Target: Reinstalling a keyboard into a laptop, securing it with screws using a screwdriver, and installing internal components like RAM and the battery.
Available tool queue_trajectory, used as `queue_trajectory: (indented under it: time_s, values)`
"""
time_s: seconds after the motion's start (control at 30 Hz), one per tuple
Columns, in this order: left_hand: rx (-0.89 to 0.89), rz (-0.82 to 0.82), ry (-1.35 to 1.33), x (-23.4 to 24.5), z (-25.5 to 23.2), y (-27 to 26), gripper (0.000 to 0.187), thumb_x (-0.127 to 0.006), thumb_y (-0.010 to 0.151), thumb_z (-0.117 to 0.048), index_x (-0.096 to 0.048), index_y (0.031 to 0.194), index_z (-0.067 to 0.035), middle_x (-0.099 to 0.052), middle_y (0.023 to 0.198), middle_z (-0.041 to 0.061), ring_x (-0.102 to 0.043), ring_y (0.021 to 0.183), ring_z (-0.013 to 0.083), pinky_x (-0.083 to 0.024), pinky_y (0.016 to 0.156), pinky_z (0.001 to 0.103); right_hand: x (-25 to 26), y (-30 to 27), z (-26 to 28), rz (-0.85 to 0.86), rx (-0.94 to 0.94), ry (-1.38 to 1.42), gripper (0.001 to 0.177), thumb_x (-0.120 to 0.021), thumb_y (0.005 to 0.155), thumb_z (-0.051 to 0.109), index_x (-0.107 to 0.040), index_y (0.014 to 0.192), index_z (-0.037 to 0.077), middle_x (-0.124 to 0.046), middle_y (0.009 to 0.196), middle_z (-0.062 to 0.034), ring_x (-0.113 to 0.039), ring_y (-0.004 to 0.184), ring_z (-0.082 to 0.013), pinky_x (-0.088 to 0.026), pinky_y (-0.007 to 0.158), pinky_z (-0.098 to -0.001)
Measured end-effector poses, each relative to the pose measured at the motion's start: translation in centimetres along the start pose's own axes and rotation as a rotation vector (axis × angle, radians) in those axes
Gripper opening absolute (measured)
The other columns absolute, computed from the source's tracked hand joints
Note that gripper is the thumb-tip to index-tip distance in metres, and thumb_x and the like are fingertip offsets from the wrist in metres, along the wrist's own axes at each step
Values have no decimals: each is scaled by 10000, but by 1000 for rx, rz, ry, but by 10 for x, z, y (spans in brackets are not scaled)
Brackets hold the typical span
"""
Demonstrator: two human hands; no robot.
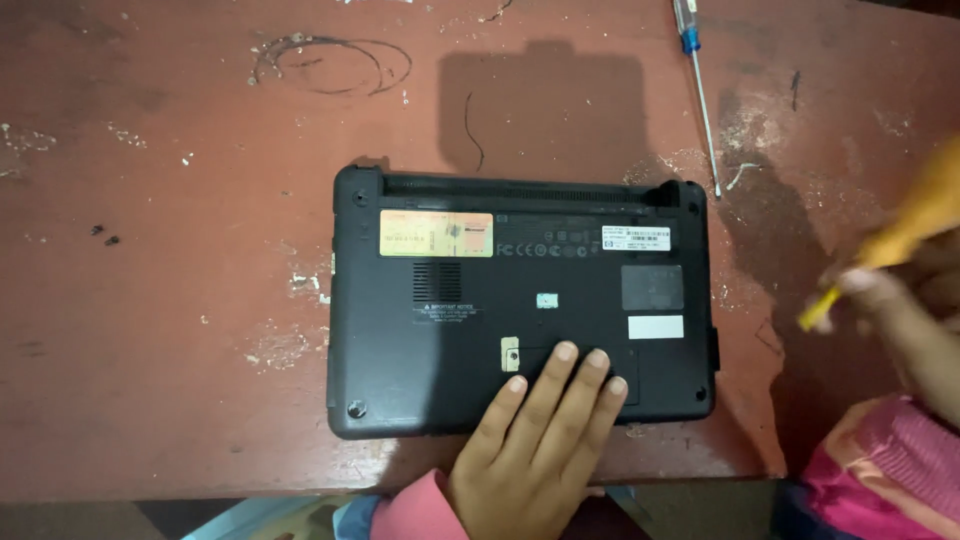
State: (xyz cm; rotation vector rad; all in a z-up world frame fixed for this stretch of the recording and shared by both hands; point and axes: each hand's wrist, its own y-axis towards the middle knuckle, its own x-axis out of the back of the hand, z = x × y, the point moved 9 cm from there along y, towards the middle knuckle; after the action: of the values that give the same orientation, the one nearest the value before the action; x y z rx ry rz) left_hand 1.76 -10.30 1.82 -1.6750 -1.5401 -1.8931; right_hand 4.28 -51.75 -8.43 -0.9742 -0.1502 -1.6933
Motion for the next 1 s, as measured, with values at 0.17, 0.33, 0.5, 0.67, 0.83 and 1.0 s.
queue_trajectory:
  time_s: [0.17,0.33,0.5,0.67,0.83,1.0]
  values:
    - [-27,137,-10,-10,-5,-9,551,-349,961,-431,-485,1434,-182,-503,1480,-2,-489,1367,209,-308,1106,347,-69,-63,199,266,800,348,174,-487,993,86,-454,1148,158,-549,1123,-14,-764,951,-234,-693,838,-313]
    - [-92,187,88,-18,-6,-13,695,-332,959,-629,-405,1493,-191,-439,1532,-6,-439,1404,201,-279,1137,351,-105,-100,254,387,922,235,242,-535,889,-8,-445,1075,120,-729,921,-93,-797,842,-123,-650,354,-68]
    - [-68,173,117,-20,-7,-14,754,-601,847,-619,-428,1472,-235,-462,1514,-54,-466,1385,163,-269,1141,345,-101,-102,252,453,919,389,334,-561,882,-81,-488,1135,124,-728,997,-132,-807,973,-217,-730,955,-333]
    - [-75,98,115,-15,-6,-11,497,-231,1023,-325,-475,1443,-220,-512,1472,-56,-507,1351,158,-295,1124,331,-102,-105,249,391,976,388,367,-612,812,-105,-462,1090,82,-716,940,-149,-825,915,-246,-767,901,-345]
    - [-61,81,115,-14,-4,-10,497,-180,1045,-299,-473,1439,-219,-526,1460,-69,-514,1345,147,-292,1126,325,-101,-105,243,386,994,372,396,-628,794,-99,-456,1095,90,-728,943,-153,-830,932,-251,-769,902,-338]
    - [-65,55,130,-14,-5,-10,474,-186,1058,-273,-472,1433,-222,-526,1455,-79,-530,1334,134,-304,1119,317,-102,-105,240,454,932,402,455,-648,813,-103,-522,1156,167,-760,1009,-103,-829,1013,-221,-704,1008,-321]
